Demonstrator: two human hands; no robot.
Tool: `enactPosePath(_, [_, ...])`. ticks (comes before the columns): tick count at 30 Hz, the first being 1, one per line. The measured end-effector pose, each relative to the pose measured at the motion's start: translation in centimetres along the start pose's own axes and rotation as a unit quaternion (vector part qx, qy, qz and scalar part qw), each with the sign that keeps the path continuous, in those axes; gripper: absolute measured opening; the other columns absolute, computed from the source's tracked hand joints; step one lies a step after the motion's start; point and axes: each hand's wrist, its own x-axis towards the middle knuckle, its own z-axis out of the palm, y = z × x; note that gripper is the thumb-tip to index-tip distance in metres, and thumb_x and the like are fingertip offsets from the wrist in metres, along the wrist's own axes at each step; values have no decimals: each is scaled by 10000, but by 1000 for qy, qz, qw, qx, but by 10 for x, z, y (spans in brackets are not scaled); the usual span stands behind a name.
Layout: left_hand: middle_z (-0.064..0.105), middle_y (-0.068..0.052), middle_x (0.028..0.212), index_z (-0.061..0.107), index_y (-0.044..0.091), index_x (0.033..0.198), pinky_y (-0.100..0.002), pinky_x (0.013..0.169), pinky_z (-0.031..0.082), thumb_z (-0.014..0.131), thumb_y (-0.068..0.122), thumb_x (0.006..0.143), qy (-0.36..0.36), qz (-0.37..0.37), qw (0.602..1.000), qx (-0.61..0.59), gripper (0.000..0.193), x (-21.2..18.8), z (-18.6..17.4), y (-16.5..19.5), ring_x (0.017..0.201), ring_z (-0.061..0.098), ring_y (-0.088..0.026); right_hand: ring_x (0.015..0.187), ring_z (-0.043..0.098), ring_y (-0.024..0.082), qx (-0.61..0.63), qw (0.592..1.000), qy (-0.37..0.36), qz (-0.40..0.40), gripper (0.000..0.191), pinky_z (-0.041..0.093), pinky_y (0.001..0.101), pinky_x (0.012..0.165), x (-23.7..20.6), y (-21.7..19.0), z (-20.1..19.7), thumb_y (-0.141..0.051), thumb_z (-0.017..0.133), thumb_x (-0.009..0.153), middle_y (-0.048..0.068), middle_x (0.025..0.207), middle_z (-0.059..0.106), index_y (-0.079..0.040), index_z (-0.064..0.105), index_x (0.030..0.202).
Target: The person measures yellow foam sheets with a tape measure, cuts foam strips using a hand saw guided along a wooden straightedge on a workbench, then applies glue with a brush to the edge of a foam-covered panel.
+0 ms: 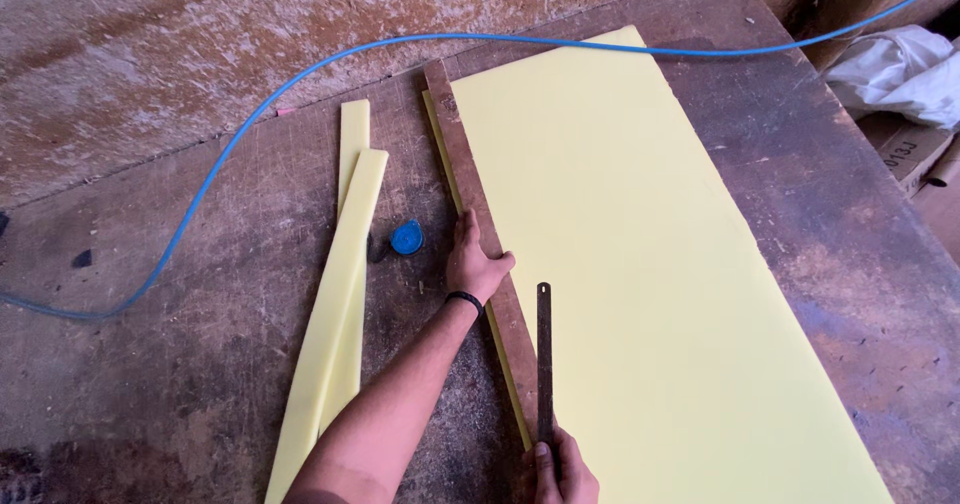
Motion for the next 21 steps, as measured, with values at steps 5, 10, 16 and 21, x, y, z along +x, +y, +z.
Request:
enactPosePath(5, [239, -215, 1668, 181, 32, 1603, -392, 1244, 253, 827, 306, 740, -22, -25, 999, 11, 1112, -1, -6, 5, 1551, 228, -314, 679, 708, 163, 38, 999, -27, -13, 488, 555, 275, 705, 1, 4, -4, 11, 584, 851, 85, 738, 759, -74, 685, 1321])
enactPosePath(10, [144, -218, 1669, 146, 30, 1596, -421, 1239, 252, 805, 413, 784, -81, -21, 996, 36, 1113, 2, -13, 1, 1552, 186, -343, 730, 769, 153, 89, 992, -84, -10, 596, 593, 269, 733, 2, -27, -14, 69, 529, 800, 93, 845, 802, -90, 609, 1369])
enactPosePath(16, [68, -199, 1740, 264, 49, 1599, -510, 1244, 192, 668, 399, 948, -104, 73, 951, 280, 842, 52, -24, -21, 1587, 126, -380, 599, 713, 186, 148, 983, -34, 104, 338, 511, 323, 459, 25, -68, -27, -139, 579, 949, 93, 917, 796, -97, 578, 1284])
enactPosePath(21, [41, -209, 1713, 141, 6, 1628, -465, 1261, 127, 794, 336, 832, -229, 50, 888, 396, 1081, 90, -45, 4, 1576, 74, -336, 443, 521, 194, 180, 980, 24, 83, 253, 362, 307, 401, 44, -57, -36, -118, 577, 1065, 254, 665, 653, 109, 687, 1048])
